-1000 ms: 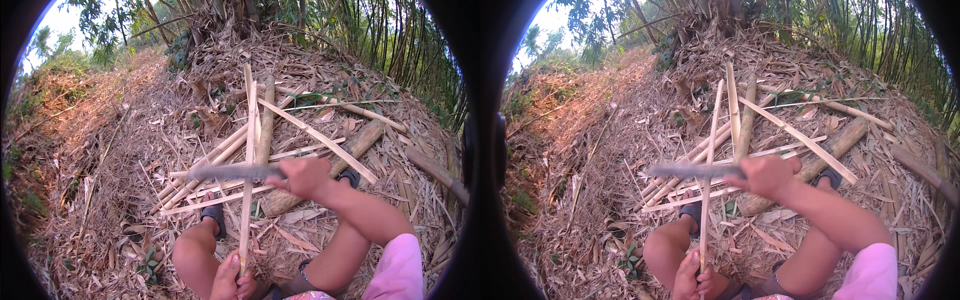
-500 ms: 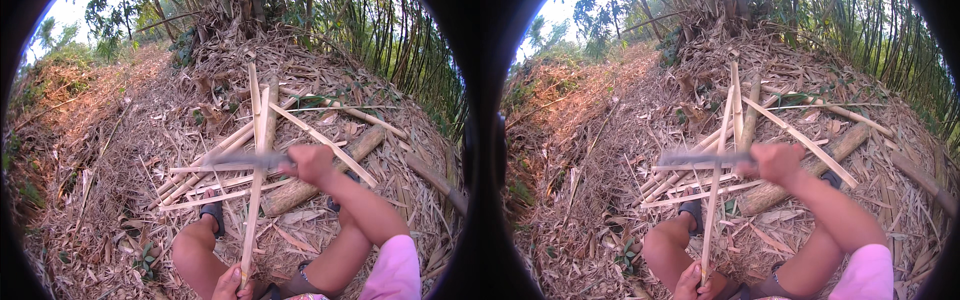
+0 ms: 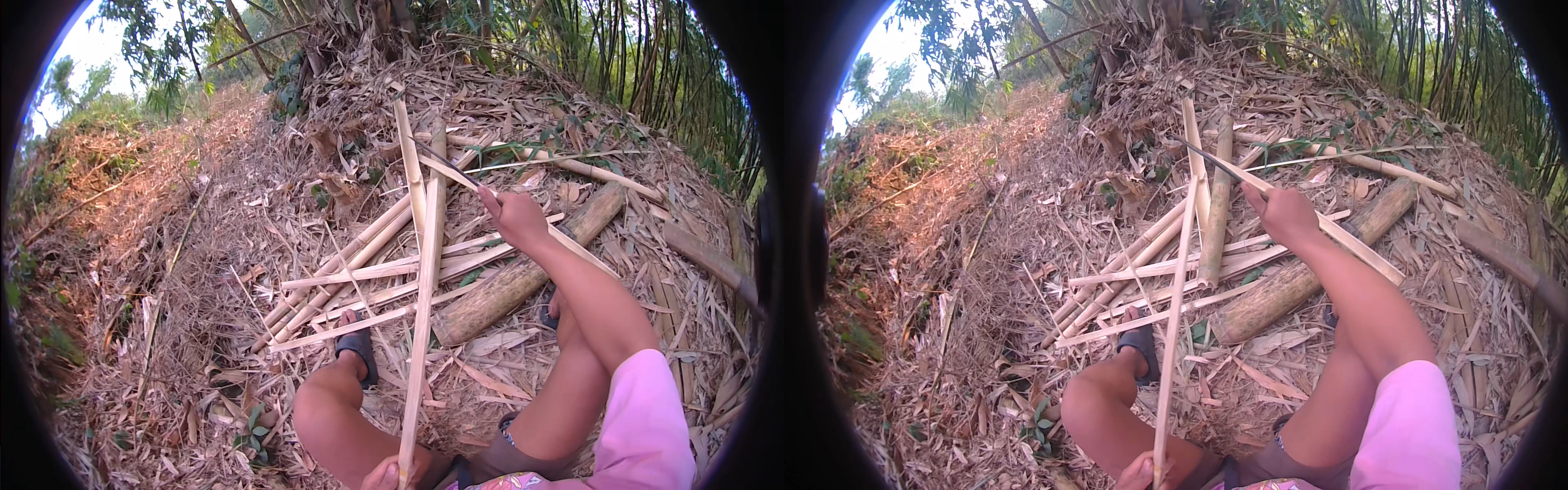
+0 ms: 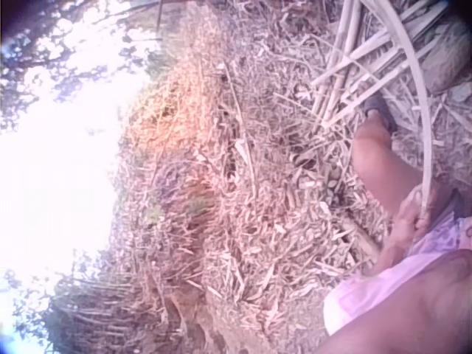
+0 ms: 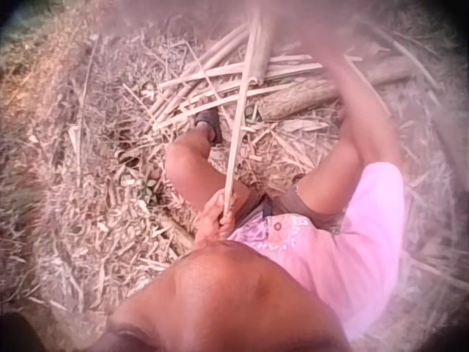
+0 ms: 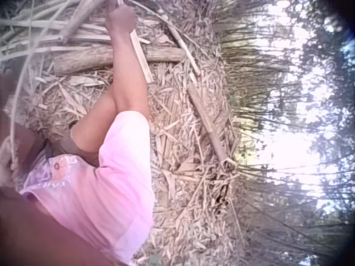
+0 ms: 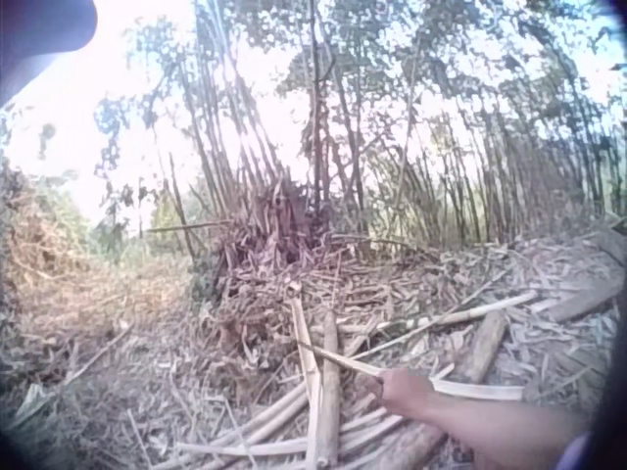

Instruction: The person processes bamboo by splitting stalks, using a machete to shave and smooth the outer surface of long strips, and bending the strips.

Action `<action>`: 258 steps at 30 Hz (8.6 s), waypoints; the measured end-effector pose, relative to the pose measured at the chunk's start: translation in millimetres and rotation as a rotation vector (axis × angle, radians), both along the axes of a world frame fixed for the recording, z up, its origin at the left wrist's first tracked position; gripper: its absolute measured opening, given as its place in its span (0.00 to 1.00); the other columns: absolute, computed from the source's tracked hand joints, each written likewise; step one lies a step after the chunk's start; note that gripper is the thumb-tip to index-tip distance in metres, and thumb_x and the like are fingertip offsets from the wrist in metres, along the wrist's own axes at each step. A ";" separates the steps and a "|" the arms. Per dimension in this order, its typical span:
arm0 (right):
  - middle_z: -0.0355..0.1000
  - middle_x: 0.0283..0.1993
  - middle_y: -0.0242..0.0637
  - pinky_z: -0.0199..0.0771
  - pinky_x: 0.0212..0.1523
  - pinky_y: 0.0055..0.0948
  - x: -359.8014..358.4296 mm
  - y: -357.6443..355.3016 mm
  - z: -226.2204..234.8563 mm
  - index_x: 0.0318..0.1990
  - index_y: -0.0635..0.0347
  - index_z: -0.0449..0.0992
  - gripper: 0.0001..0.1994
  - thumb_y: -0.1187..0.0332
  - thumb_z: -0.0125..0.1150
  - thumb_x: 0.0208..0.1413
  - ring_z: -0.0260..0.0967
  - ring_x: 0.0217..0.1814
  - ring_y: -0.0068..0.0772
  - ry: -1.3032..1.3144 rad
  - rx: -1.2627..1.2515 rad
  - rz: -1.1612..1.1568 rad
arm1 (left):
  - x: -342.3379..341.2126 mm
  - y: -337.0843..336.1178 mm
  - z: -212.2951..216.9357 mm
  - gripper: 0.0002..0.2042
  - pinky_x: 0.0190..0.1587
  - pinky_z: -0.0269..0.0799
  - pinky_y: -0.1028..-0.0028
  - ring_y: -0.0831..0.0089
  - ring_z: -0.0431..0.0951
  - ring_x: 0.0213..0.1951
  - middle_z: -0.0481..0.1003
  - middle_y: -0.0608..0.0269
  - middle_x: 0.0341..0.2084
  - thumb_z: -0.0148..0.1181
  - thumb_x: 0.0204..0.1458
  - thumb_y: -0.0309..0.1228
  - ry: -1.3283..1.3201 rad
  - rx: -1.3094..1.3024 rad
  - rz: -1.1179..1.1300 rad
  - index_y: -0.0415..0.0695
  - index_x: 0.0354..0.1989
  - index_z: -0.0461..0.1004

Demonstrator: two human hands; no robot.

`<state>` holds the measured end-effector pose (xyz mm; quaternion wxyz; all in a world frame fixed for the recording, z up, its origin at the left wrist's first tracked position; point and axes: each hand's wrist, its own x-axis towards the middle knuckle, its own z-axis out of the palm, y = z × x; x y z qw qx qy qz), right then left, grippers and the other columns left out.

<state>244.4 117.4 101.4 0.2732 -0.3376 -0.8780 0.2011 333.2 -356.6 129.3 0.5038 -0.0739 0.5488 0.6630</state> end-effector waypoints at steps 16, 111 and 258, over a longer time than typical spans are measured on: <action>0.58 0.14 0.24 0.54 0.18 0.23 36.6 -85.9 17.8 0.24 0.63 0.74 0.38 0.36 0.35 0.66 0.56 0.15 0.17 0.142 -0.453 0.433 | -88.2 87.1 -22.1 0.21 0.08 0.53 0.79 0.80 0.60 0.07 0.68 0.67 0.18 0.56 0.63 0.30 0.168 0.237 -0.163 0.45 0.57 0.52; 0.79 0.38 0.49 0.79 0.44 0.48 22.8 -8.8 4.6 0.34 0.61 0.81 0.45 0.26 0.28 0.58 0.79 0.41 0.50 -0.597 0.139 0.180 | -7.3 6.1 -10.7 0.16 0.15 0.48 0.82 0.83 0.53 0.14 0.56 0.73 0.18 0.43 0.67 0.47 0.034 0.039 -0.264 0.48 0.48 0.65; 0.71 0.19 0.46 0.71 0.24 0.47 32.0 -162.6 27.3 0.25 0.60 0.73 0.27 0.45 0.49 0.65 0.72 0.23 0.54 -0.107 0.089 0.797 | -114.4 86.4 17.4 0.18 0.14 0.63 0.80 0.80 0.64 0.12 0.67 0.64 0.22 0.39 0.69 0.48 0.375 0.195 -0.138 0.45 0.51 0.63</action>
